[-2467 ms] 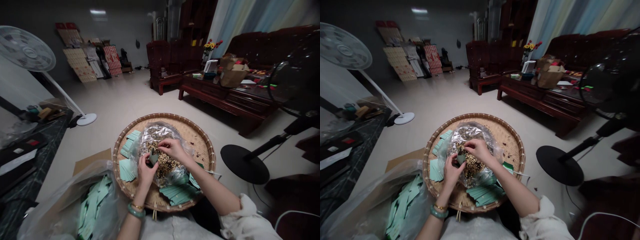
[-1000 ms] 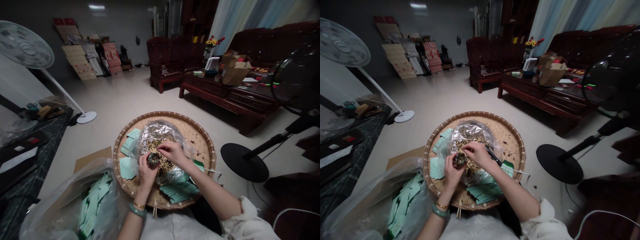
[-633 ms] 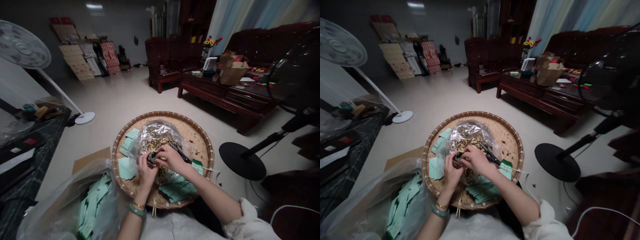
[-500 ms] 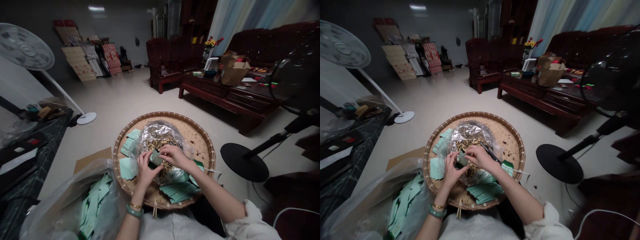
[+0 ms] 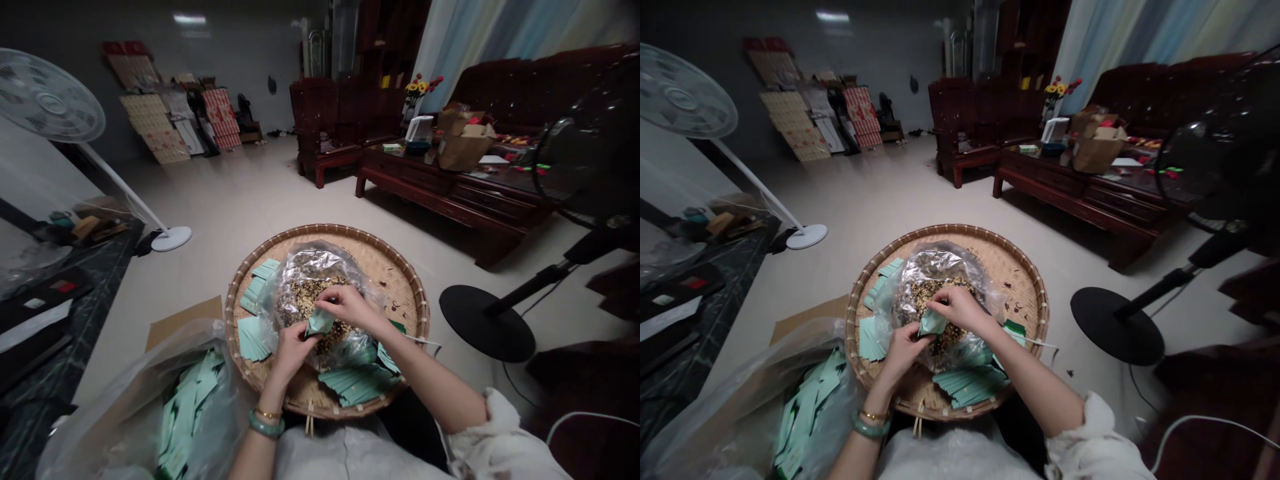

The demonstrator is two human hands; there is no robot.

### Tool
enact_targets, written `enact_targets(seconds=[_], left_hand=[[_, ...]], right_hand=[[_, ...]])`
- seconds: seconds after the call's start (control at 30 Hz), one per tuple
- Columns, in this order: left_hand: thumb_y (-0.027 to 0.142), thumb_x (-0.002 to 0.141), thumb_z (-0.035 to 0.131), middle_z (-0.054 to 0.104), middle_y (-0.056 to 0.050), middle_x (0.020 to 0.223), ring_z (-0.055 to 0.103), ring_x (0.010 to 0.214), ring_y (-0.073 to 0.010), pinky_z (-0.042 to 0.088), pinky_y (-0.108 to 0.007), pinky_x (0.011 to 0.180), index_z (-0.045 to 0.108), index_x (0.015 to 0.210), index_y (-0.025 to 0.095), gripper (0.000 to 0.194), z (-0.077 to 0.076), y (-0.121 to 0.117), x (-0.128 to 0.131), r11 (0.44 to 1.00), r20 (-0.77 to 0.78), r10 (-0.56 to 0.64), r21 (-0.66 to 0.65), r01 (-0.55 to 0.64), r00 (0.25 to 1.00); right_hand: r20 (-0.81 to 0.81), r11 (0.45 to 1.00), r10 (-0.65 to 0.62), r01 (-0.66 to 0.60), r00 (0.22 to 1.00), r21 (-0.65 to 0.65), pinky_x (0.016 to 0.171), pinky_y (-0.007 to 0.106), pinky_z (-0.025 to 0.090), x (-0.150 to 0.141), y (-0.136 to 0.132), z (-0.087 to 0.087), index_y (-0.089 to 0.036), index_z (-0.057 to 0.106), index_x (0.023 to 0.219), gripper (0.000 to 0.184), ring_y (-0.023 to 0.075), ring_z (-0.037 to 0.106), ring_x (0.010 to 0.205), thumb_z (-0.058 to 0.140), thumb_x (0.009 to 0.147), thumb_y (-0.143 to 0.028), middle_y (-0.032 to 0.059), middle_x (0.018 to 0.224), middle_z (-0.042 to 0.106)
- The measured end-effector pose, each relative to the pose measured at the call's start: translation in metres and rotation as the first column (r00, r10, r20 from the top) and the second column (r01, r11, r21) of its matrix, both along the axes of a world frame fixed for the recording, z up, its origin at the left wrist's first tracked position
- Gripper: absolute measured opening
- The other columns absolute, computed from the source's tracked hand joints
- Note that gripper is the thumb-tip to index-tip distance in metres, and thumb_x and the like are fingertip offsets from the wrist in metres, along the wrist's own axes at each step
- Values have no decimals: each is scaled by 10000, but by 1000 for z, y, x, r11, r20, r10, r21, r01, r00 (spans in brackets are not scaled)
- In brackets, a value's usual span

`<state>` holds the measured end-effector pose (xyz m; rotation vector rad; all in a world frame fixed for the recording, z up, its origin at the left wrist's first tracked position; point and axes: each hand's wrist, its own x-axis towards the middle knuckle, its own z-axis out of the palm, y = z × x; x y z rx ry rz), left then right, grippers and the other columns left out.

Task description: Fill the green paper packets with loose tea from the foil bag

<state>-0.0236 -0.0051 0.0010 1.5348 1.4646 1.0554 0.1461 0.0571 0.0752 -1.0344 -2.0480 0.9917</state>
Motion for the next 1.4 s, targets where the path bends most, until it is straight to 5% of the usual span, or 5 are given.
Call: enact_targets(seconds=[0.23, 0.43, 0.8, 1.03, 1.4], left_hand=[[272, 587, 719, 695, -24, 660, 594, 615, -175, 462, -270, 622, 722, 714, 141, 182, -5, 0, -5, 990, 160, 97, -116, -79, 982], [291, 582, 733, 707, -44, 670, 601, 603, -173, 472, -275, 599, 719, 724, 131, 214, 1, -3, -3, 978, 303, 88, -207, -24, 949], [339, 591, 751, 712, -56, 776, 619, 687, -178, 473, -271, 640, 711, 876, 127, 358, 15, -2, -2, 950, 463, -12, -272, 155, 886], [441, 626, 727, 706, -47, 712, 615, 641, -163, 474, -264, 619, 709, 831, 96, 401, 6, 1, 16, 961, 602, 181, -276, -10, 778], [447, 618, 729, 708, -63, 674, 631, 616, -175, 503, -290, 618, 715, 767, 96, 382, 4, 0, 18, 946, 629, 270, -316, -79, 729]], right_hand=[[-147, 971, -212, 225, 966, 83, 694, 273, 443, 2, 16, -3, -160, 671, 838, 199, 170, 596, 802, 555, 843, -321, 56, 860, 662], [28, 983, -3, -2, 1000, 183, 723, 268, 406, -2, 9, -5, -176, 643, 795, 195, 157, 538, 819, 577, 833, -355, 41, 872, 600], [-53, 991, 35, -42, 998, -129, 466, 207, 221, 2, 14, -21, -152, 467, 475, 385, 72, 336, 504, 686, 694, -380, -62, 505, 361], [-209, 955, -82, 18, 975, -295, 456, 179, 348, -6, -2, -37, -159, 624, 881, 382, 91, 475, 546, 765, 588, -360, -38, 648, 551], [-335, 834, -221, -1, 916, -552, 382, 186, 322, -5, -13, -53, -149, 579, 616, 415, 66, 415, 408, 723, 567, -535, -52, 480, 499]])
